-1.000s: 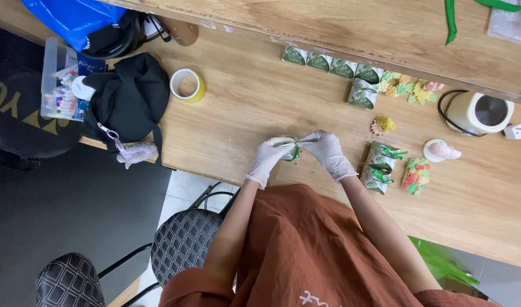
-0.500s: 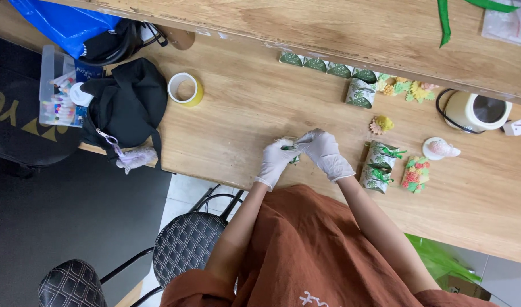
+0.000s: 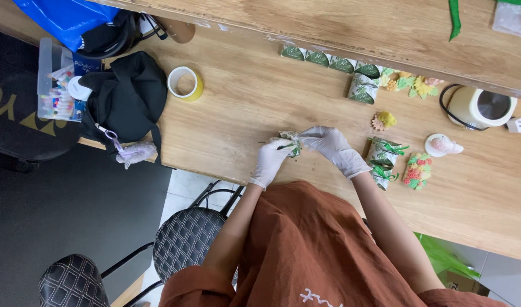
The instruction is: Bundling small green wrapped items together using green ties.
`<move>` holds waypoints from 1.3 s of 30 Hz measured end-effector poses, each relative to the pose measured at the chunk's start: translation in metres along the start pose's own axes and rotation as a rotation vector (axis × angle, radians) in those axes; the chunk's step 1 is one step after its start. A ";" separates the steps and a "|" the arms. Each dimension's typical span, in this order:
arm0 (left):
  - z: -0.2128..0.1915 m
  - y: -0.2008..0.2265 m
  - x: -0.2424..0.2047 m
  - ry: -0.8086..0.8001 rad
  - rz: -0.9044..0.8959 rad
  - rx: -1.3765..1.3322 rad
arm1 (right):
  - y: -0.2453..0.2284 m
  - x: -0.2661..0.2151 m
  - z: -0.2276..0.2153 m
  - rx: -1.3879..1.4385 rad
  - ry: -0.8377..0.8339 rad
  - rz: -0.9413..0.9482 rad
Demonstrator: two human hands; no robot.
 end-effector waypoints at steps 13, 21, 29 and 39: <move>0.005 0.040 -0.045 0.154 0.510 0.527 | 0.027 0.009 0.021 -0.167 -0.075 0.155; 0.008 0.037 -0.041 0.179 0.514 0.604 | 0.020 0.011 0.022 -0.217 -0.067 0.083; 0.010 0.038 -0.042 0.202 0.568 0.653 | 0.006 0.016 0.029 -0.373 -0.024 -0.147; 0.006 -0.016 0.001 -0.045 0.071 -0.037 | 0.069 0.020 0.039 -0.049 -0.029 0.111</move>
Point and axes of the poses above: each hand's wrist, its own x-axis towards the middle knuckle, its own z-axis out of the palm, y = z × x, the point moved 10 cm from there along x, towards the middle knuckle, and after that the axes turned 15 degrees about -z, right-handed, at the moved point
